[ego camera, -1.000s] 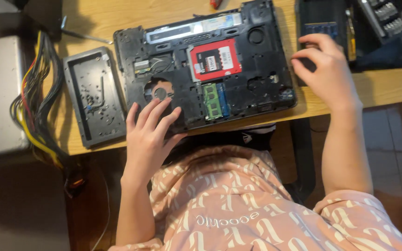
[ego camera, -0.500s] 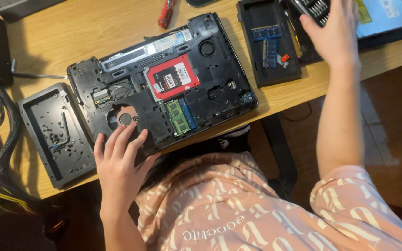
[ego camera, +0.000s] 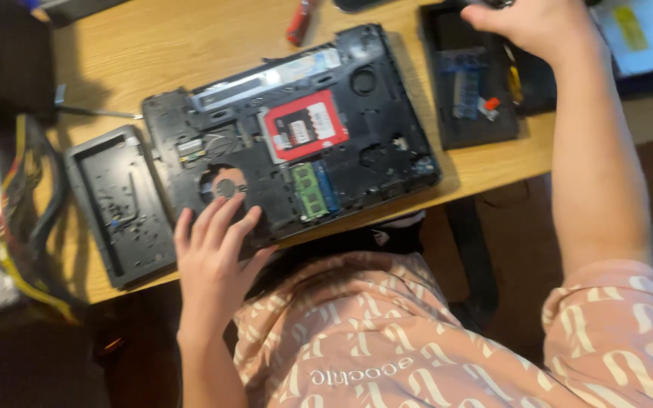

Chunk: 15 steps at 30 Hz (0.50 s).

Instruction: Disassembling a laptop and reinstalling internal components and the bottom cover.

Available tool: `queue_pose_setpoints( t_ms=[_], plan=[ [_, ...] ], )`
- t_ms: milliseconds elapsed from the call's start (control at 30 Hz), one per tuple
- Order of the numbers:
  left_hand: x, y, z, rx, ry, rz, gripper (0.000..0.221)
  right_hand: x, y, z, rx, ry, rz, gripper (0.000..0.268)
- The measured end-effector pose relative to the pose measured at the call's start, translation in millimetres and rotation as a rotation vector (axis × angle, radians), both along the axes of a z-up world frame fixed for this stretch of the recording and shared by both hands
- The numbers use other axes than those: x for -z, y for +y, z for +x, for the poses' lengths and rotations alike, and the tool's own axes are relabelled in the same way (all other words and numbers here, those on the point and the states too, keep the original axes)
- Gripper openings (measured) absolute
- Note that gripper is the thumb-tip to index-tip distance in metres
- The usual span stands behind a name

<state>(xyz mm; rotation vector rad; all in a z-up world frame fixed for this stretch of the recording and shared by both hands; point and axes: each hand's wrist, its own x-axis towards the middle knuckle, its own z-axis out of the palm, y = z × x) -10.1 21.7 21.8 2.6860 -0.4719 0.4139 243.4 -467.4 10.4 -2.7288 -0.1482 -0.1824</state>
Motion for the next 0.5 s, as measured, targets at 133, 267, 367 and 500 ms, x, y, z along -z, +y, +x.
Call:
queue_pose_setpoints(
  t_ms=[133, 267, 367, 500],
  plan=[
    [0.4, 2.4, -1.4, -0.012, -0.027, -0.009, 0.061, -4.6, 68.7, 45.5, -0.185, 0.049, -0.027, 0.059],
    [-0.2, 4.4, -0.3, 0.012, -0.027, -0.04, 0.06, -23.9, 151.7, 65.8, -0.581, -0.178, 0.093, 0.064],
    [-0.1, 4.7, -0.4, 0.028, -0.029, -0.056, 0.06, -22.3, 203.5, 75.3, -0.763, -0.268, 0.08, 0.065],
    [1.0, 5.7, 0.5, 0.034, -0.038, -0.072, 0.059, -12.6, 268.4, 82.9, -0.795, -0.231, -0.017, 0.062]
  ],
)
